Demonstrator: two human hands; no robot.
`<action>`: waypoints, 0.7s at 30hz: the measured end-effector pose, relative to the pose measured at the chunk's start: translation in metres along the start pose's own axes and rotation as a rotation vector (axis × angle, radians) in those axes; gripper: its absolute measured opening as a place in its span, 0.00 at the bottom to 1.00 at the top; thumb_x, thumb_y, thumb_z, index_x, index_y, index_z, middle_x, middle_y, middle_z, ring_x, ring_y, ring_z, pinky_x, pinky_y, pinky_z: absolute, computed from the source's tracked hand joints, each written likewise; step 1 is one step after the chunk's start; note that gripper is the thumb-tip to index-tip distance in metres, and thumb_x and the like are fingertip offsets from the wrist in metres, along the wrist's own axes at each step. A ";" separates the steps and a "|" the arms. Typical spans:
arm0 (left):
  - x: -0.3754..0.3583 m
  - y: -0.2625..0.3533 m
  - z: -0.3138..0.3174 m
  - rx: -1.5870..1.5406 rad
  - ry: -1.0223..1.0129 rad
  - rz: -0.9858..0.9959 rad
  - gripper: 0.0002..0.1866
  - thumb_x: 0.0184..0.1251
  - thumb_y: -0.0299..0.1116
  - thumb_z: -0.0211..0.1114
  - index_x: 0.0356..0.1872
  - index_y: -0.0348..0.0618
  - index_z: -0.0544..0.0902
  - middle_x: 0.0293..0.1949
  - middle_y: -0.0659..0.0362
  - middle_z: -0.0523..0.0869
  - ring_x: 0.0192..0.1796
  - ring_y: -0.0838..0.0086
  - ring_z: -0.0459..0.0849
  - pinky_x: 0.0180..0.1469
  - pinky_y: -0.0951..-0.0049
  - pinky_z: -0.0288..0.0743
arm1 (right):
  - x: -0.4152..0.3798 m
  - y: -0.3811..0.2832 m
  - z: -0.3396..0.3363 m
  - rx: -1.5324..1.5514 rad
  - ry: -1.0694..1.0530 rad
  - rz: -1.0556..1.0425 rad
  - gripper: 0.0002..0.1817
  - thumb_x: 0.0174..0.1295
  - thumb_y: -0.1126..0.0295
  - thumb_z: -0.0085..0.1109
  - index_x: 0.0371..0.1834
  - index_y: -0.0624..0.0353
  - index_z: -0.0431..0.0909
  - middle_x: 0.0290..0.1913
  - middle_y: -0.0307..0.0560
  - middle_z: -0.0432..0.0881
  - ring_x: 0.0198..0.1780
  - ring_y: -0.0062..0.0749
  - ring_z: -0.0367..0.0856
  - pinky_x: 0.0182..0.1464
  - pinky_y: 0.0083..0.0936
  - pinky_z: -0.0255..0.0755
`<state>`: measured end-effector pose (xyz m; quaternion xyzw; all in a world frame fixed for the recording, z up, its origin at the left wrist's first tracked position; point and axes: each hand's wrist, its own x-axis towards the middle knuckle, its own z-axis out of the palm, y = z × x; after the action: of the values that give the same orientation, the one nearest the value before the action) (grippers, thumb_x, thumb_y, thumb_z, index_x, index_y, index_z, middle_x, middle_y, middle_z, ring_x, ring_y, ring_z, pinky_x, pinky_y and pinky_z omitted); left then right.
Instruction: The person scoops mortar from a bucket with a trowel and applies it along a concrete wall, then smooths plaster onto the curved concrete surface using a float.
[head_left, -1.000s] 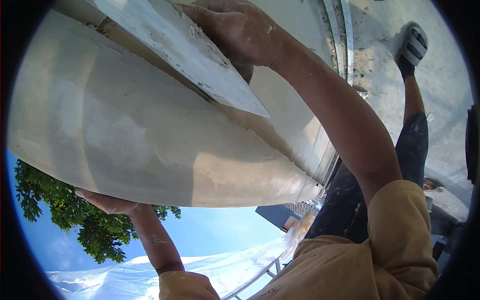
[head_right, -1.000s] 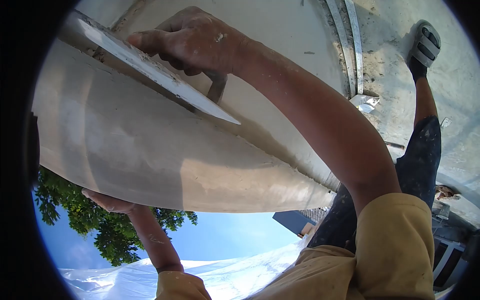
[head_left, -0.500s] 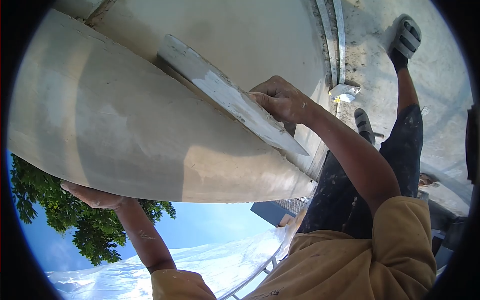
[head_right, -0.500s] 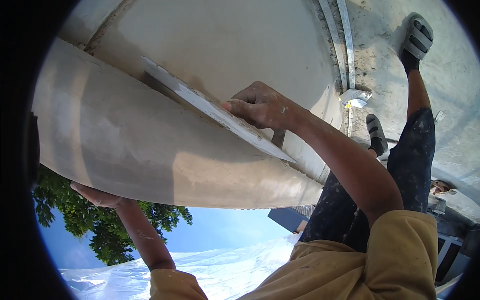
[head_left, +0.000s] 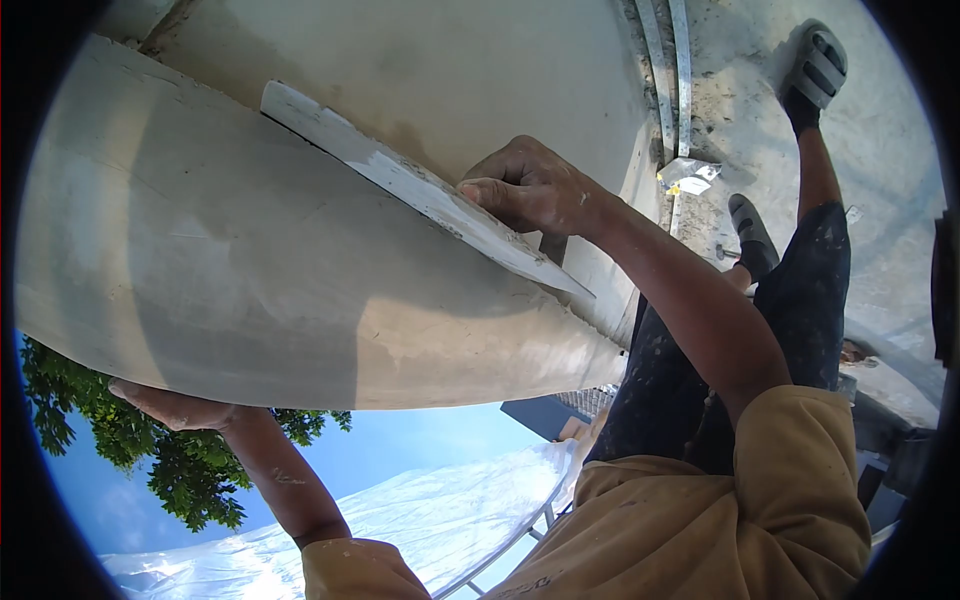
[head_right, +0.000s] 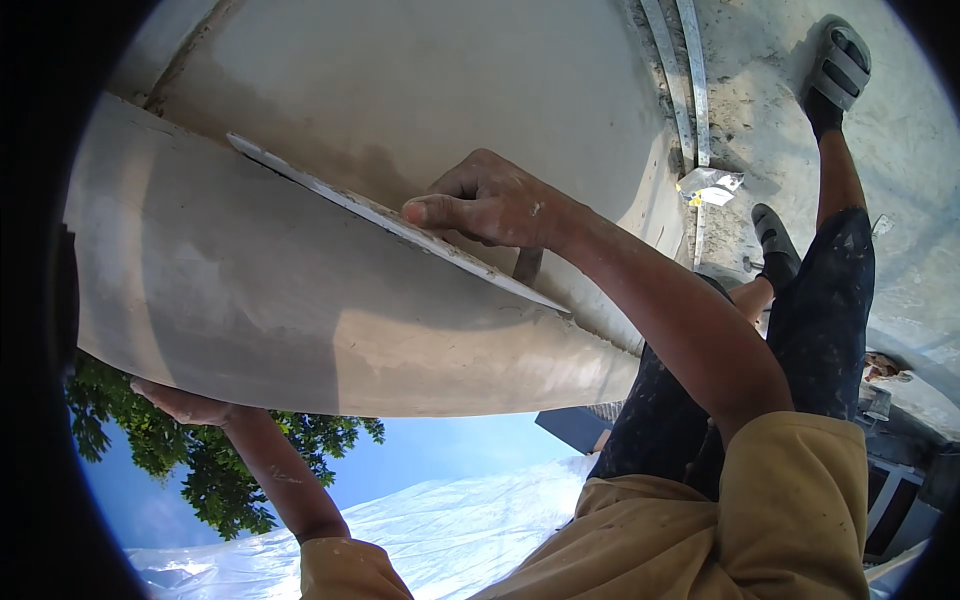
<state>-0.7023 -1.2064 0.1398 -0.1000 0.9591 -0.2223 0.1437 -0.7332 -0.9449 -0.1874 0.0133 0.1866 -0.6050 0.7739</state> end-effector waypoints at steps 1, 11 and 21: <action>-0.001 0.001 0.001 0.004 0.017 -0.025 0.33 0.74 0.55 0.53 0.62 0.31 0.71 0.49 0.45 0.80 0.48 0.58 0.83 0.50 0.59 0.81 | 0.006 0.000 0.002 -0.001 0.010 -0.025 0.38 0.60 0.31 0.60 0.10 0.56 0.74 0.10 0.31 0.60 0.16 0.20 0.58 0.21 0.30 0.51; -0.007 -0.013 0.004 -0.068 0.041 -0.527 0.25 0.76 0.52 0.51 0.46 0.33 0.74 0.40 0.54 0.78 0.39 0.68 0.79 0.43 0.67 0.77 | 0.030 -0.108 -0.003 -0.003 0.217 0.045 0.28 0.67 0.39 0.53 0.22 0.51 0.73 0.17 0.34 0.65 0.21 0.22 0.64 0.26 0.36 0.73; 0.029 0.095 0.014 -1.082 0.331 -0.988 0.42 0.75 0.65 0.43 0.72 0.35 0.67 0.69 0.48 0.73 0.68 0.62 0.73 0.71 0.64 0.65 | -0.099 0.031 -0.071 -1.100 0.296 -0.529 0.20 0.68 0.60 0.57 0.56 0.61 0.80 0.51 0.52 0.82 0.52 0.46 0.81 0.57 0.35 0.75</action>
<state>-0.7376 -1.1360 0.0779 -0.5407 0.7871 0.2296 -0.1881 -0.7432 -0.8276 -0.2294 -0.3500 0.5727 -0.5832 0.4575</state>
